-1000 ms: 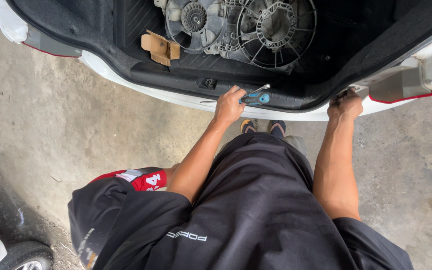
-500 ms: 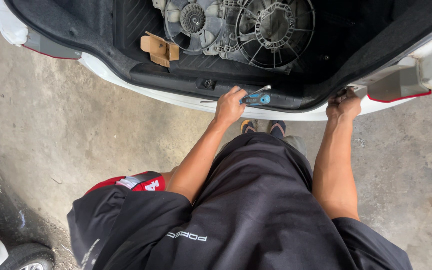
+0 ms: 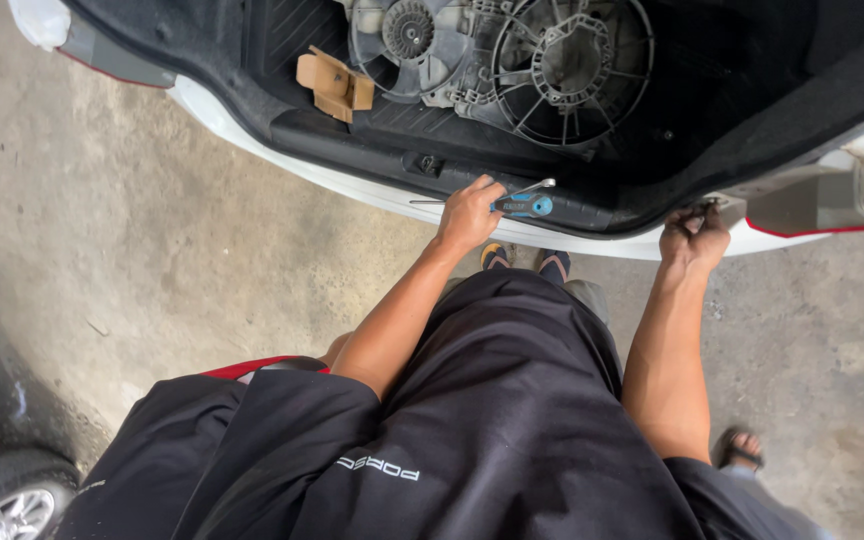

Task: The person uses a screwdriver and a socket wrench to remove fasteners from the rear trunk area and wheel well of a white car. They pry and unscrew components, then place the tools and removed parts into the trunk.

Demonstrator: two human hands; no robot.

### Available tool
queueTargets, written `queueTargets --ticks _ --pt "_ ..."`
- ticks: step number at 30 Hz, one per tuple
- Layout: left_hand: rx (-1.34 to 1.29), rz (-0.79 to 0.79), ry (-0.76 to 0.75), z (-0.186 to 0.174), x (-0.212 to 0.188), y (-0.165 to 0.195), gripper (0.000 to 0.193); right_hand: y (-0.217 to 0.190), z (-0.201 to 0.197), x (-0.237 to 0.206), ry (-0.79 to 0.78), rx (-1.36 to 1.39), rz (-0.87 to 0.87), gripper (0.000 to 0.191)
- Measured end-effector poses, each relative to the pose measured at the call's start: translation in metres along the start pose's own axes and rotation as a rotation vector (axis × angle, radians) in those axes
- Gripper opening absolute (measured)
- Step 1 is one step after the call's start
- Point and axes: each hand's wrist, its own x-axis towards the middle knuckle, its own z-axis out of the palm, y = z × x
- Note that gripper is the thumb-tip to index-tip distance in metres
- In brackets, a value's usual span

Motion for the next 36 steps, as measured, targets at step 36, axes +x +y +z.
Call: queueTargets --ticks 36 --pt "-0.127 -0.661 0.404 -0.328 -0.206 -0.493 0.023 0.793 0.079 0.027 -0.217 -1.512 -0.039 0.021"
